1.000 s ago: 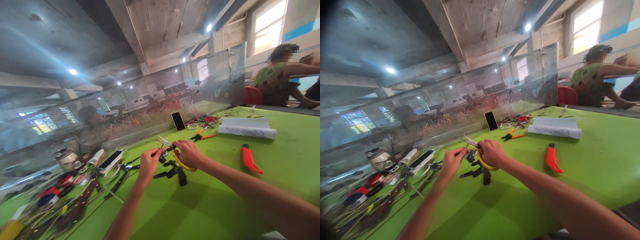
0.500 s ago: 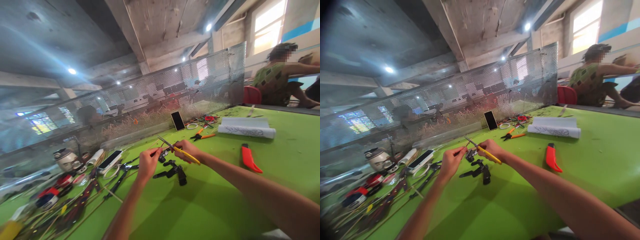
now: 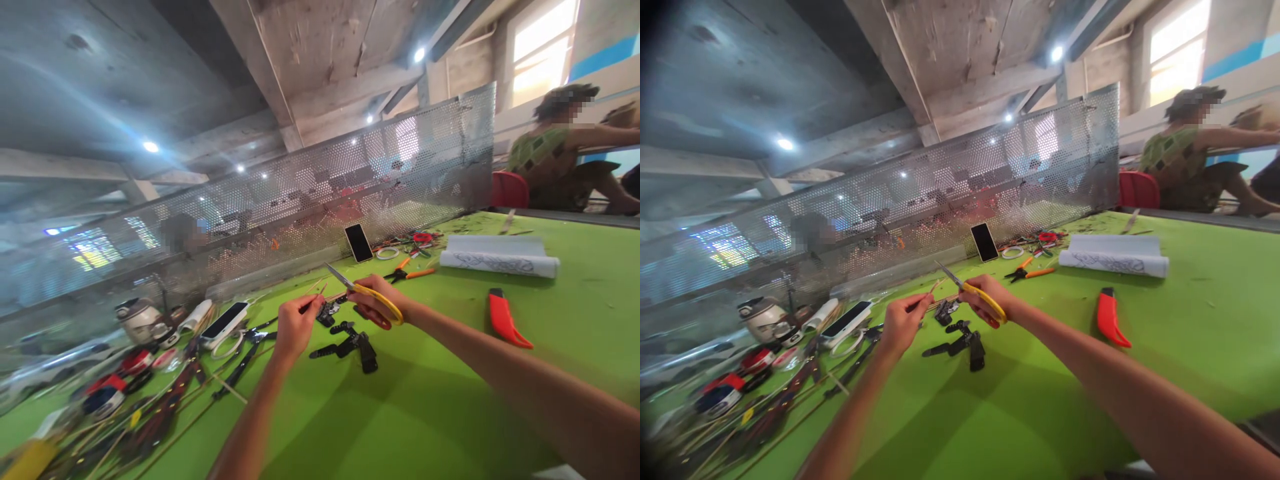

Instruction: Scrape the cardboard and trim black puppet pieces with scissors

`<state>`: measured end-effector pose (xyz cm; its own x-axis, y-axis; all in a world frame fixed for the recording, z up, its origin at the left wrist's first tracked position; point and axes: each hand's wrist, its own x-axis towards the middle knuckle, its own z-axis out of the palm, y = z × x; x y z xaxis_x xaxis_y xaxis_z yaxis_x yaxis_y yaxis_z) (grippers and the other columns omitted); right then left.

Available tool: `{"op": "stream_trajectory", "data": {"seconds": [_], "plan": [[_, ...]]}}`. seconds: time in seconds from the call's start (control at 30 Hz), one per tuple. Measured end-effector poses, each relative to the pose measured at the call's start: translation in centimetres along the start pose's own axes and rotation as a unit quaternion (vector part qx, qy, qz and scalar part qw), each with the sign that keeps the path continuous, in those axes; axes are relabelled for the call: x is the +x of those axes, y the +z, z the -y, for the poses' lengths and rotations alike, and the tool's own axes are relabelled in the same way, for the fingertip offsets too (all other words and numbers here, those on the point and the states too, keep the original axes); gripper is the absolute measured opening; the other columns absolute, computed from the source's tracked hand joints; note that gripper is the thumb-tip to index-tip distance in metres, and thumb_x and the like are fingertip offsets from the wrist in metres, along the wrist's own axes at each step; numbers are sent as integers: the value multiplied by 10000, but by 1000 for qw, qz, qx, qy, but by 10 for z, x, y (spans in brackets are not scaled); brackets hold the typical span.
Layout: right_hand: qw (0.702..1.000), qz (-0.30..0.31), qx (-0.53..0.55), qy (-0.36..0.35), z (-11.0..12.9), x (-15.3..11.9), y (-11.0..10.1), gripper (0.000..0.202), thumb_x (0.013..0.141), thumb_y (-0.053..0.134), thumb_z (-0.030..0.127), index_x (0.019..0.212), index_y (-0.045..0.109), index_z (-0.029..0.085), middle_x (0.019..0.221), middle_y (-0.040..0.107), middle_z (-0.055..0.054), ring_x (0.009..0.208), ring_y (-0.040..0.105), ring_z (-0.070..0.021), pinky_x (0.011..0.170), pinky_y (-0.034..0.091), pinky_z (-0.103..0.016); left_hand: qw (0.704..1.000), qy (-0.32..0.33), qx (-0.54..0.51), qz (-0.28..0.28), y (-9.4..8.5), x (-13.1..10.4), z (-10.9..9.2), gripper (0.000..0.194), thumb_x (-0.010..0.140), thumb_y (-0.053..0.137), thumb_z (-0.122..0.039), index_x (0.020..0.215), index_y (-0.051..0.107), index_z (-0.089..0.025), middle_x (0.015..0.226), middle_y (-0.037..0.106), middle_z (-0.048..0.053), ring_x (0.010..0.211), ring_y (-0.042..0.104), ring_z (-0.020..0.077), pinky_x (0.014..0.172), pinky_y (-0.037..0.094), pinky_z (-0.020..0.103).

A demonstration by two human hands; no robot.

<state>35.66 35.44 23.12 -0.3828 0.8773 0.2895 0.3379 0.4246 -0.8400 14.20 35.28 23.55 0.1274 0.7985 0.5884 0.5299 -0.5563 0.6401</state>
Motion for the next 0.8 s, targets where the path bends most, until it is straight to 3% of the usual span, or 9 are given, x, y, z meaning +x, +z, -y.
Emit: {"op": "stream_trajectory", "data": {"seconds": [0.17, 0.3, 0.53, 0.8], "plan": [[987, -62, -143, -50, -4, 7, -1, 381, 751, 677, 495, 880, 639, 139, 721, 601, -27, 624, 532, -135, 574, 424, -250, 1000, -1, 8, -7, 1, 0, 1, 303, 826, 588, -392, 797, 768, -149, 600, 669, 22, 539, 566, 161, 485, 393, 231], [960, -123, -242, -69, -9, 7, 5, 490, 780, 654, 520, 1095, 634, 145, 964, 613, -103, 800, 570, -205, 737, 428, -323, 1000, -4, 6, -8, 3, 0, 1, 278, 807, 615, -389, 781, 766, -157, 560, 640, 9, 506, 544, 147, 477, 385, 229], [937, -130, -316, -70, -10, 3, 11, 504, 792, 629, 566, 1155, 629, 216, 996, 626, -83, 819, 613, -223, 720, 430, -296, 1000, -20, -7, 1, 5, -1, 3, 244, 796, 625, -354, 765, 760, -154, 575, 660, 11, 504, 539, 134, 489, 383, 221], [935, -113, -329, -66, -6, 4, 6, 596, 815, 566, 615, 1204, 584, 164, 1078, 592, -131, 896, 601, -246, 754, 443, -319, 998, -45, -32, -12, 6, 0, 2, 247, 784, 632, -351, 777, 757, -139, 595, 673, 15, 529, 572, 139, 510, 407, 213]]}}
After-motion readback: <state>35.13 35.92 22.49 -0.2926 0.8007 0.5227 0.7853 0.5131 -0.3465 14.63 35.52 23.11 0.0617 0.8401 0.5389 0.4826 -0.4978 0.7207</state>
